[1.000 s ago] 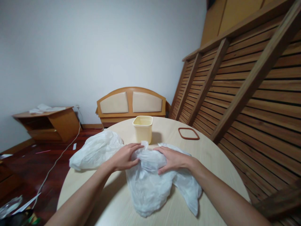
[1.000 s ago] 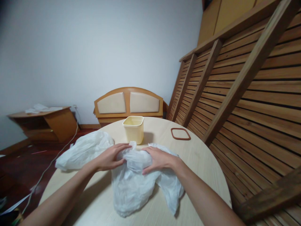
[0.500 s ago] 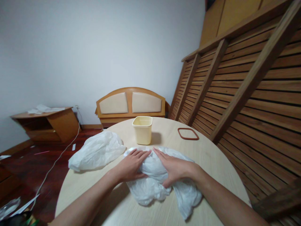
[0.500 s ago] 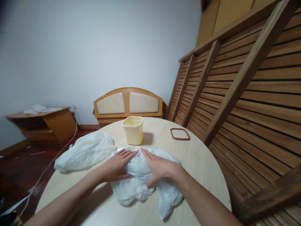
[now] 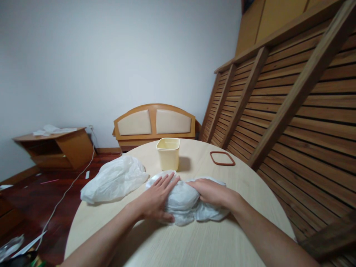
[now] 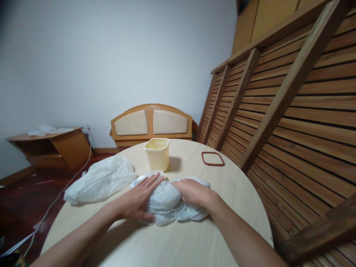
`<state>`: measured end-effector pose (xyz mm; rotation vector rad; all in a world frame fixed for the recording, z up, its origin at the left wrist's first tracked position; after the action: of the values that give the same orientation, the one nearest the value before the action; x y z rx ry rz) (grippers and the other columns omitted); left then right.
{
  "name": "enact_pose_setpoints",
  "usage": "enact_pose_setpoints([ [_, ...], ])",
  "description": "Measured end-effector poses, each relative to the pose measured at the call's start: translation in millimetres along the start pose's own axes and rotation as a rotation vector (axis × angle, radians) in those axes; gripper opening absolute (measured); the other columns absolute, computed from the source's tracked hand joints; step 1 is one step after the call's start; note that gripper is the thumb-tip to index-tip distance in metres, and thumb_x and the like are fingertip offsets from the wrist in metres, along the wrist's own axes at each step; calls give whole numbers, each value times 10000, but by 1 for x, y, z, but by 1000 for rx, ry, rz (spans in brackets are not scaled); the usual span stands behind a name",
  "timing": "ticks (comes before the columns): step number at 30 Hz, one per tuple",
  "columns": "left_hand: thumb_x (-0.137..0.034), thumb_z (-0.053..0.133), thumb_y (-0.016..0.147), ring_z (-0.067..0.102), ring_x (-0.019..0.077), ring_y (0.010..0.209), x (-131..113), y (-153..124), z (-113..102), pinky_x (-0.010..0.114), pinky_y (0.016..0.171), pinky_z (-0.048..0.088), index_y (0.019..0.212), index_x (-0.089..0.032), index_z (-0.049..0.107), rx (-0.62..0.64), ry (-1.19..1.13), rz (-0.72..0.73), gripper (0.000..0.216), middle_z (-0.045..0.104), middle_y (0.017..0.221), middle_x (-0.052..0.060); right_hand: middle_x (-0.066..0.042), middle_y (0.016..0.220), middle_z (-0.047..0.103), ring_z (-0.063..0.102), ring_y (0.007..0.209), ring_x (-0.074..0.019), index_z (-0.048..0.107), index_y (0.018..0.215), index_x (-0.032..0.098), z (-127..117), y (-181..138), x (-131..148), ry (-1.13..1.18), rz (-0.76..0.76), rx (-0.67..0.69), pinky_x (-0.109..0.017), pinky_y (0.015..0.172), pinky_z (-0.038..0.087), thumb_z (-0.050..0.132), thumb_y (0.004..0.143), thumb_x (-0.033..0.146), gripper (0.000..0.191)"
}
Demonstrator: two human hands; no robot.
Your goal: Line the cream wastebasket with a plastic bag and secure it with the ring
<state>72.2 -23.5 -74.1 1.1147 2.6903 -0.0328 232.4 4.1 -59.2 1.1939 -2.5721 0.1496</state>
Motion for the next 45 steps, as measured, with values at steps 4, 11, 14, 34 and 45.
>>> enact_pose_setpoints([
  [4,-405,772,697,194,397,1508,6,2,-8,591,1214,162,1584,-250,154,-36,43,-33,1093,220,1643,160,-112,1111,745,679,1040,-286,689,1098,179,1,3,2,-73,-12,-4,-329,855,465,562,720,44,422],
  [11,-227,719,690,374,354,1439,7,-4,-16,589,1202,217,1570,-262,146,15,29,-20,1050,351,1596,135,-139,1265,690,660,1105,-310,515,1410,181,-3,1,17,-4,-25,9,-396,948,451,642,799,312,638],
  [14,-380,793,653,180,375,1516,-4,-6,-18,581,1228,152,1585,-214,43,-4,49,5,1208,170,1655,163,-212,1417,568,591,1220,-380,337,1535,129,-2,0,21,9,9,5,-478,1015,423,713,730,594,1002],
  [34,-515,608,847,502,334,1184,-43,12,1,500,1046,414,1440,-183,410,-161,174,5,708,556,1368,132,-127,1053,757,681,1010,-313,686,1145,179,2,-5,3,-188,113,58,-376,876,445,601,696,-8,494],
  [45,-251,676,722,465,322,1259,-40,13,5,482,1085,399,1332,-212,500,-104,229,11,636,544,1381,96,-132,990,736,587,1113,-308,735,864,168,-35,-19,-40,-416,309,-25,-454,1007,316,508,750,-66,346],
])
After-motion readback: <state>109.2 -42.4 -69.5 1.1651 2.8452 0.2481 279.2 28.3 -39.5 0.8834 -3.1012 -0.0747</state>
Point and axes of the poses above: each hand's wrist, its own y-axis towards the middle knuckle, its own z-axis out of the palm, x = y × z, the point moved 7 cm from there along y, towards the middle knuckle
